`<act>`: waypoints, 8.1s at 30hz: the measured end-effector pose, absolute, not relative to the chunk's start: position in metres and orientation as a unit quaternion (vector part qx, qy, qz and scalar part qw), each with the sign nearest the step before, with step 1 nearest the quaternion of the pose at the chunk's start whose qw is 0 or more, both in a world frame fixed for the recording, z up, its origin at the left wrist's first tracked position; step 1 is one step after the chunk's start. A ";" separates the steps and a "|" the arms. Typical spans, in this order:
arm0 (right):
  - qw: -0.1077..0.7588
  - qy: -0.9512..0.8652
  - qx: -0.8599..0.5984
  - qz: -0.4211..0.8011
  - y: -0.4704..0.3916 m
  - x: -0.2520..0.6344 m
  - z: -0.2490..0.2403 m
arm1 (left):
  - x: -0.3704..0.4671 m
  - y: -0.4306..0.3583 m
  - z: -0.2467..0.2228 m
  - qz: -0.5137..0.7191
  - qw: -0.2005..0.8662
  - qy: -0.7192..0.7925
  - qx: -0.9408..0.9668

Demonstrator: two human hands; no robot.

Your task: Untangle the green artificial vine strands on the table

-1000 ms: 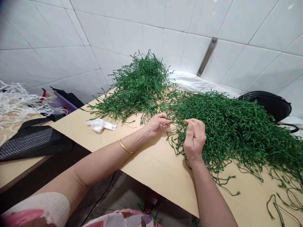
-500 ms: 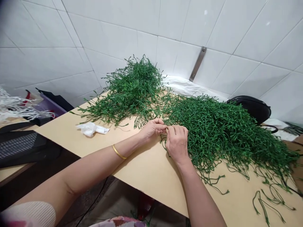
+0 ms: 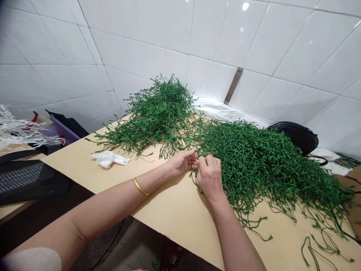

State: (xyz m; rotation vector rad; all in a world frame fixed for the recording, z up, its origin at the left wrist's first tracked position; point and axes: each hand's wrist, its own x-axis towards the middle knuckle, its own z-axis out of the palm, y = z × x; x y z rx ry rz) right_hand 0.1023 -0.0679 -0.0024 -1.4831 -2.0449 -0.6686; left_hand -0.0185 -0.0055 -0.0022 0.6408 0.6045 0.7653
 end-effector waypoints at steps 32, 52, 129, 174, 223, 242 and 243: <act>0.331 -0.816 -0.470 -0.055 -0.074 0.095 0.004 | -0.023 0.003 0.009 0.426 0.860 0.256 0.117; 0.391 -0.606 -0.610 -0.328 -0.070 0.128 0.012 | -0.020 -0.002 0.001 0.428 0.818 0.276 0.266; 0.316 -0.824 -0.436 -0.176 -0.072 0.095 0.003 | -0.019 -0.011 0.004 0.363 0.856 0.282 0.238; 0.613 -0.494 -0.470 0.400 -0.065 0.107 -0.001 | -0.023 -0.013 0.009 0.411 0.797 0.205 0.392; 0.553 -0.490 -0.526 0.421 -0.066 0.106 0.000 | -0.016 -0.004 -0.015 0.334 0.869 0.232 0.284; 0.631 -0.490 -0.540 0.264 -0.068 0.100 0.002 | -0.015 -0.009 -0.008 0.322 0.878 0.215 0.282; 0.626 -0.502 -0.541 0.252 -0.068 0.101 0.001 | -0.014 -0.008 -0.008 0.313 0.880 0.216 0.283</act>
